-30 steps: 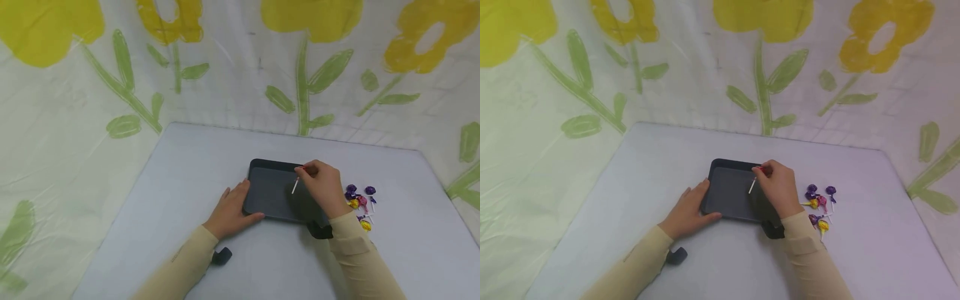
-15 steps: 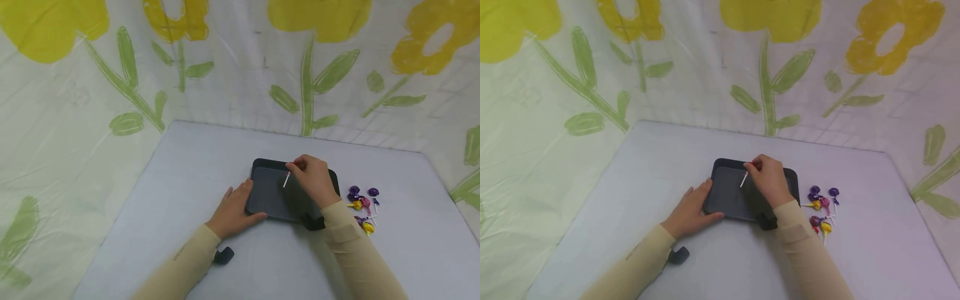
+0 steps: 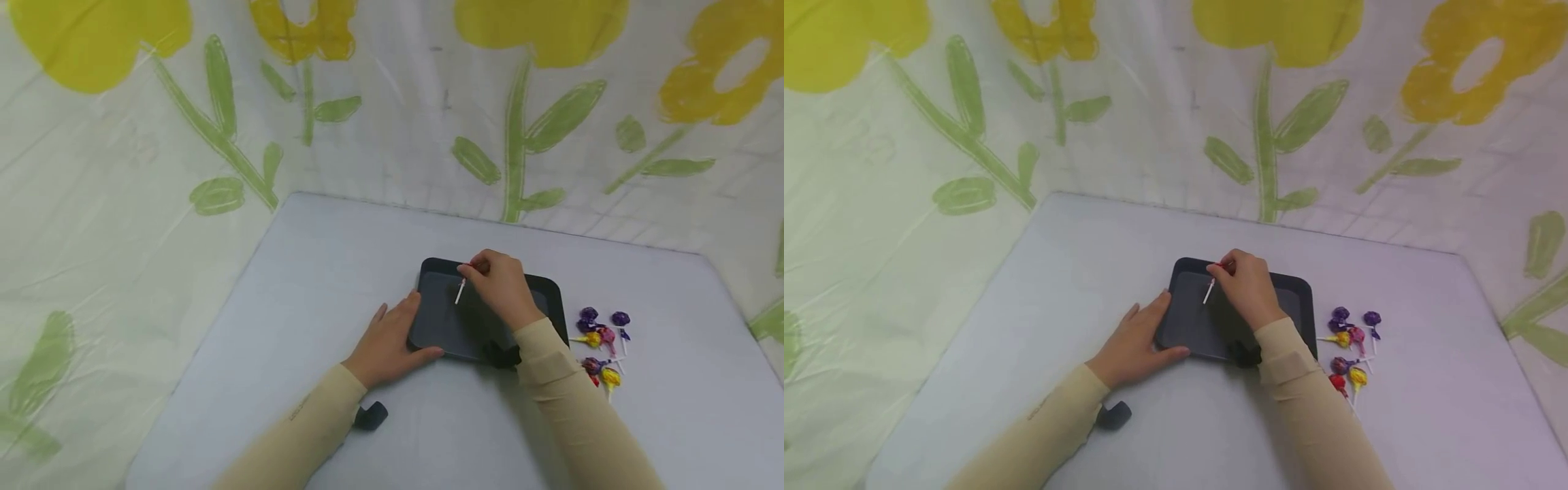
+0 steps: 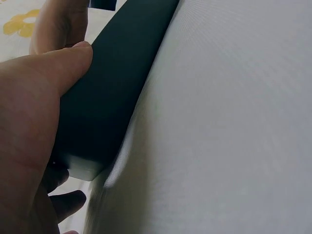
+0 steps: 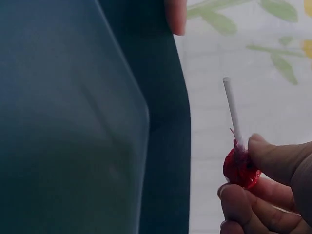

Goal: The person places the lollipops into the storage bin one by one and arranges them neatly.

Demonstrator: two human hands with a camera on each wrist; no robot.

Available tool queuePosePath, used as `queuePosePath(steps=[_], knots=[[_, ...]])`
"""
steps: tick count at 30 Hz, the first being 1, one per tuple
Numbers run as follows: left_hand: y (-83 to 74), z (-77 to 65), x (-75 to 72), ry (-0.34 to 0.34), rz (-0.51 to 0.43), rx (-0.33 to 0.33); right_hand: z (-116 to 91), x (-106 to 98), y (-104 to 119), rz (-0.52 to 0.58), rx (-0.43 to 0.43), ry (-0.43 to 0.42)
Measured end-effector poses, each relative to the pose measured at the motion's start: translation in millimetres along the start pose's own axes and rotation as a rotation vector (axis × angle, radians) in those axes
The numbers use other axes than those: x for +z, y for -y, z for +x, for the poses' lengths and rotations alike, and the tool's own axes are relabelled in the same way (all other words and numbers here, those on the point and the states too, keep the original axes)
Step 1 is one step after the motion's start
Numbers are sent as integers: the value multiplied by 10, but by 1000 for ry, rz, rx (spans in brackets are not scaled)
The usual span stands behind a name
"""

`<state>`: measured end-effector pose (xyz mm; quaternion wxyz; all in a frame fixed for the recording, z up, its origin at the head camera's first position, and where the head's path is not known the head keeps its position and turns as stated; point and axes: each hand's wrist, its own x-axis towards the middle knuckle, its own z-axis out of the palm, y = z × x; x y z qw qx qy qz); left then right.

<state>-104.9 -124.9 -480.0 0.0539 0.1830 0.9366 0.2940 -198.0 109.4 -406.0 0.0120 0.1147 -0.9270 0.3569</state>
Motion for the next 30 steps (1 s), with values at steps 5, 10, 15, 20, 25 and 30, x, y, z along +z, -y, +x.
queuePosePath(steps=[5, 10, 15, 20, 25, 30], knots=[[-30, 21, 20, 4, 9, 8, 7, 30, -19, -4, 1, -10], [-59, 35, 35, 18, 11, 14, 30, 77, -23, -15, -9, -10], [-84, 26, 44, 17, 10, 24, 60, 133, -23, -30, -8, 0], [-114, 16, 47, 21, 2, 28, 87, 168, -33, -46, 14, 32], [-115, 2, 31, 29, -6, 26, 125, 208, -31, -60, 20, 46], [-108, 2, 25, 27, -16, 35, 172, 269, -29, -42, 35, 83]])
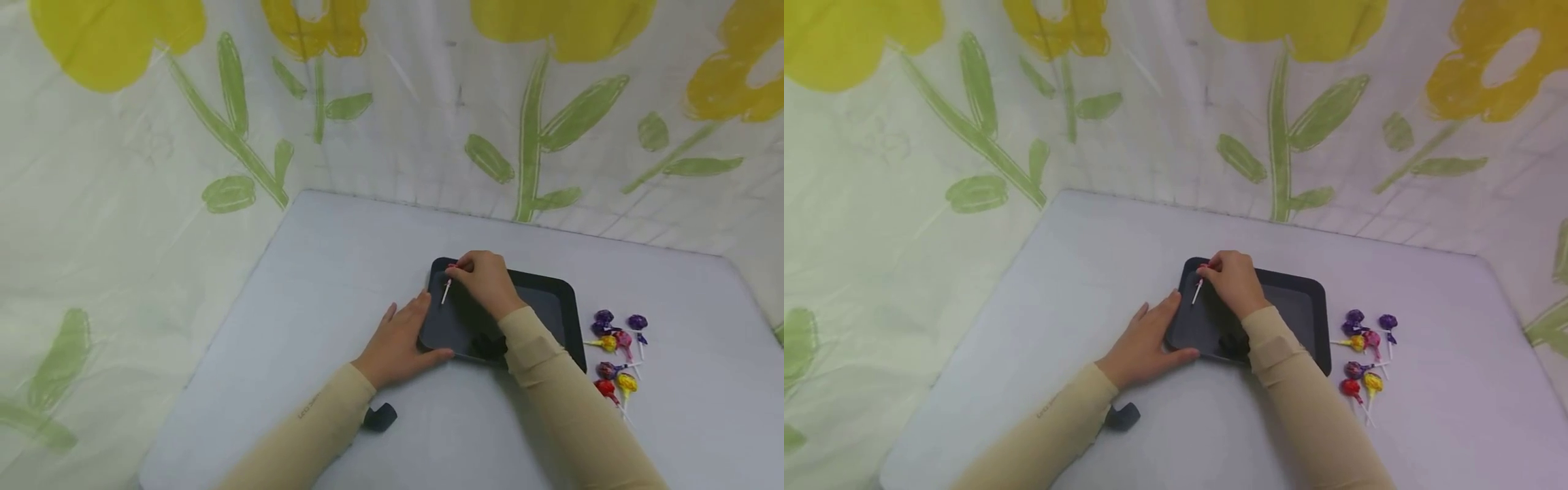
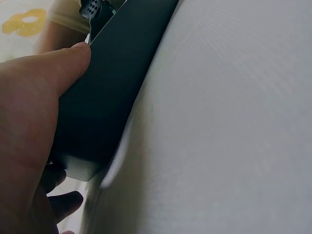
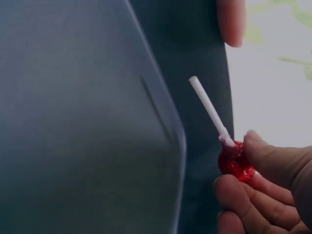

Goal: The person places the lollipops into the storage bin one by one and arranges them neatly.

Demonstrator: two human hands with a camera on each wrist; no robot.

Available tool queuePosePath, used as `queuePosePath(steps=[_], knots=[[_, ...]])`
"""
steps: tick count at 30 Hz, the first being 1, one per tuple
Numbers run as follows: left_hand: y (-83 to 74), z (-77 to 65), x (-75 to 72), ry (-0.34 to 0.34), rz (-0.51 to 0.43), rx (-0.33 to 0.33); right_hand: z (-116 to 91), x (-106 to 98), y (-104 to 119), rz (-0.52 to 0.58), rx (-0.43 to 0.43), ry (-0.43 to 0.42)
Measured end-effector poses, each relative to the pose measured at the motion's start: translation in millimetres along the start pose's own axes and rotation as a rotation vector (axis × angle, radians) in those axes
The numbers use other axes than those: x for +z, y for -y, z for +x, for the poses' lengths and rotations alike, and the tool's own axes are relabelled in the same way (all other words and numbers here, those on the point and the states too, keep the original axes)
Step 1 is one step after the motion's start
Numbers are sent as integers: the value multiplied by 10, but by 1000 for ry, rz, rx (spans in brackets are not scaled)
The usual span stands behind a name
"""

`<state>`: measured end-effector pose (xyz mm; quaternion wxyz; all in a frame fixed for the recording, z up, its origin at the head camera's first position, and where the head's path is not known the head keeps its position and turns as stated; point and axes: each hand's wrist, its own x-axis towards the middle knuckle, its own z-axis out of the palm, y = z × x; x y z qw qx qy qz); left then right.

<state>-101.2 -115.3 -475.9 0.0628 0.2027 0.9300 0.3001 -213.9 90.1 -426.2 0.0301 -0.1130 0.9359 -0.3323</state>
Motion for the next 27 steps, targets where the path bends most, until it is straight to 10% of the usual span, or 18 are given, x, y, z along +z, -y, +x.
queuePosePath(steps=[27], knots=[[-9, 18, 36, 14, 0, -6, 154, 305, -53, -37, 14, 16]])
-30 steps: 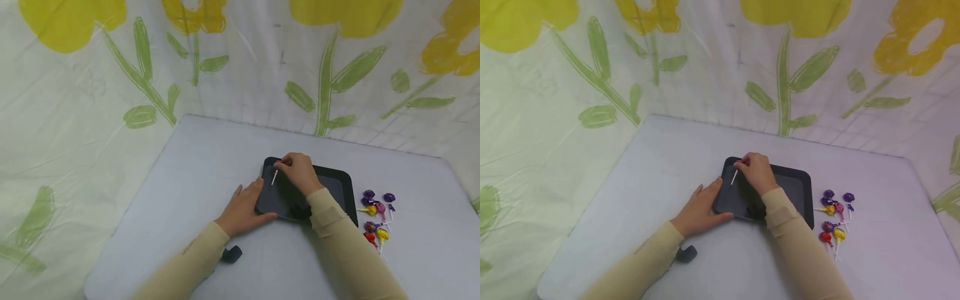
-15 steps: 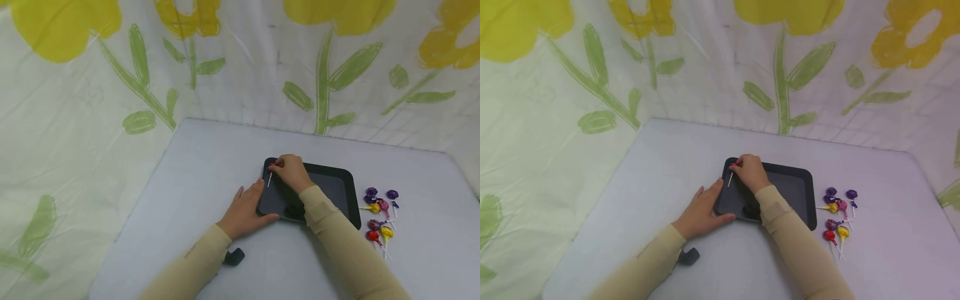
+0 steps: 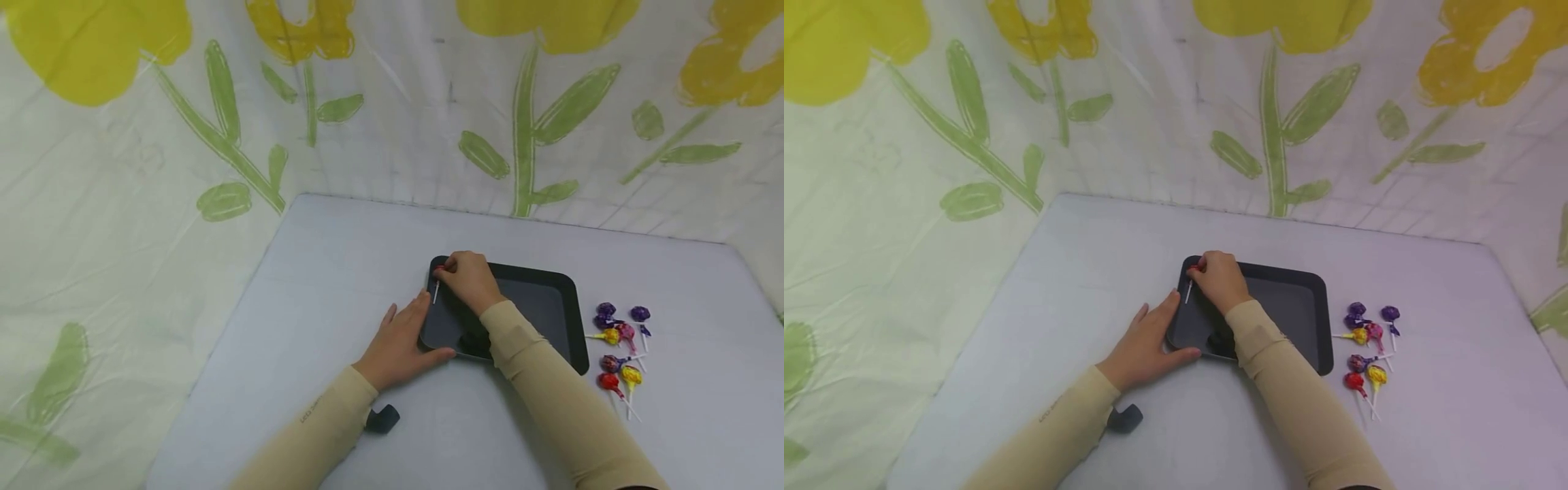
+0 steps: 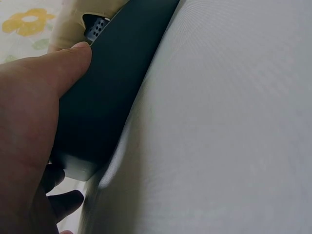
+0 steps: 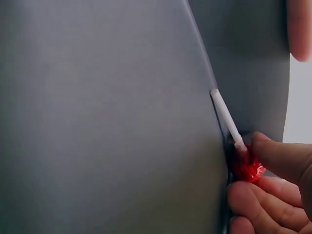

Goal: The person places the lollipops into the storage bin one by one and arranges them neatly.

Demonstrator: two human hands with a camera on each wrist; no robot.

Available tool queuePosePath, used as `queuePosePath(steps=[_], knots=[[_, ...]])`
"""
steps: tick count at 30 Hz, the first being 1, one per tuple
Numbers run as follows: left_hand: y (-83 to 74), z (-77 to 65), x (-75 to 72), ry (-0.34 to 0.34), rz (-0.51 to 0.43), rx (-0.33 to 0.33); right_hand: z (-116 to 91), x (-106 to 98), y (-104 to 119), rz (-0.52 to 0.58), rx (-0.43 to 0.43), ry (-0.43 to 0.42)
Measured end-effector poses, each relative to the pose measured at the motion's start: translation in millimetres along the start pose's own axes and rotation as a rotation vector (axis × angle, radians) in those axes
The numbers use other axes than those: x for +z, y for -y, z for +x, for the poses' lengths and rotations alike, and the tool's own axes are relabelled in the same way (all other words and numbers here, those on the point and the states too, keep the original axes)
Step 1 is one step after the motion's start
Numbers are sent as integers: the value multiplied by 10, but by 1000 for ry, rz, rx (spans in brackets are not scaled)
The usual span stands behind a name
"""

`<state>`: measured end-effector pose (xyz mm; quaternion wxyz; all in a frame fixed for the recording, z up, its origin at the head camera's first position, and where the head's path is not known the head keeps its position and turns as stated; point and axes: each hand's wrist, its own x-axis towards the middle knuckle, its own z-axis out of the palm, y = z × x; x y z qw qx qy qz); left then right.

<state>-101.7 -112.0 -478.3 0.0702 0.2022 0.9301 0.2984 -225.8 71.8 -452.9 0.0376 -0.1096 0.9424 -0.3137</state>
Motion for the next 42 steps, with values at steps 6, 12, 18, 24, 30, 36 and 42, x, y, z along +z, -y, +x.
queuePosePath(steps=[6, 12, 18, 24, 30, 36, 42], knots=[[21, -13, -7, -9, 3, 8, -5, 3, 36, -20, 0, 19], [45, -10, -16, -20, -3, 21, -7, -19, 60, -30, 22, 48], [97, -13, -20, -22, -6, 14, -19, -65, 81, -18, 61, 95], [170, -13, -42, -36, 18, -9, -25, -106, 71, -32, 48, 94], [209, -3, -45, -46, -6, 3, -41, -125, 29, -58, 50, 83], [228, -8, -30, -36, -7, -7, -89, -158, -28, -43, 78, 109], [234, -15, -48, -39, -2, -12, -142, -237, -48, -51, 106, 140]])
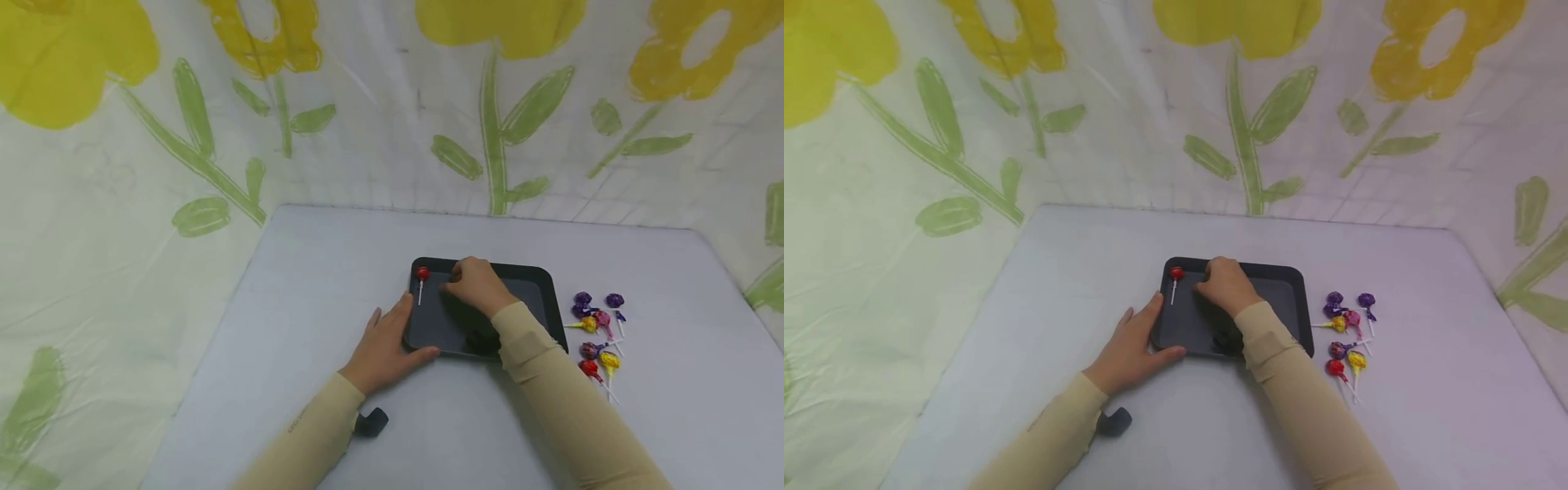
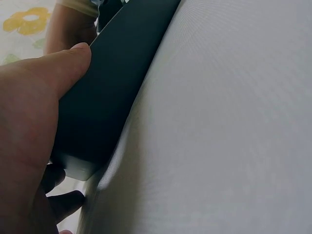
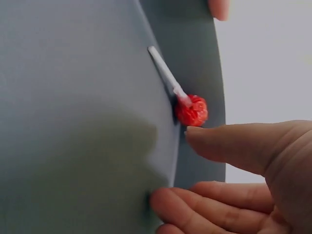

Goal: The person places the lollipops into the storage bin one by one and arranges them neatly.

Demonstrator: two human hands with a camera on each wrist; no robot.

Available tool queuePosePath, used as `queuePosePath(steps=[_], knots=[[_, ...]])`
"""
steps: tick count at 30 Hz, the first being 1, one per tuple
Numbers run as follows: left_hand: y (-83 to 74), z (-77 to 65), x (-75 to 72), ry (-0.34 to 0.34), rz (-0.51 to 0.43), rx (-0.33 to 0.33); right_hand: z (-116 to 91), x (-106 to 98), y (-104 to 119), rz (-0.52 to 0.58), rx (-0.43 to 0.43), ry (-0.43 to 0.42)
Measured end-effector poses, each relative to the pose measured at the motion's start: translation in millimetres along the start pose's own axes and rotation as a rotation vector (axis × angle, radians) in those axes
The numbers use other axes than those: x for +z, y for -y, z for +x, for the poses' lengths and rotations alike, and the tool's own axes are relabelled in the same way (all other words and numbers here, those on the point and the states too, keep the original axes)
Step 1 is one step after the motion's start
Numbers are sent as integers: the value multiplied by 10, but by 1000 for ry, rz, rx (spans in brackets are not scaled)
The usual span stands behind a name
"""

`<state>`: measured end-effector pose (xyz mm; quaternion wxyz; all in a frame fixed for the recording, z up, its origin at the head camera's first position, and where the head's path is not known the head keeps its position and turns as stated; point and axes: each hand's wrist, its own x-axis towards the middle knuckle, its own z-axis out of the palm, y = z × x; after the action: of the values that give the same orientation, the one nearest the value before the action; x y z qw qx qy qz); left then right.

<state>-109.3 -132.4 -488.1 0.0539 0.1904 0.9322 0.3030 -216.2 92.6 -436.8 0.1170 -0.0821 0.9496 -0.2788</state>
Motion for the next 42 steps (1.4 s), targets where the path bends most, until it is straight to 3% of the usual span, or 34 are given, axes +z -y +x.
queuePosePath(steps=[29, 42], knots=[[50, -29, -59, -14, -24, -6, -263, -183, 23, 70, -19, -17], [59, -33, -65, -27, -28, -4, -389, -206, -86, 75, -40, -55]])
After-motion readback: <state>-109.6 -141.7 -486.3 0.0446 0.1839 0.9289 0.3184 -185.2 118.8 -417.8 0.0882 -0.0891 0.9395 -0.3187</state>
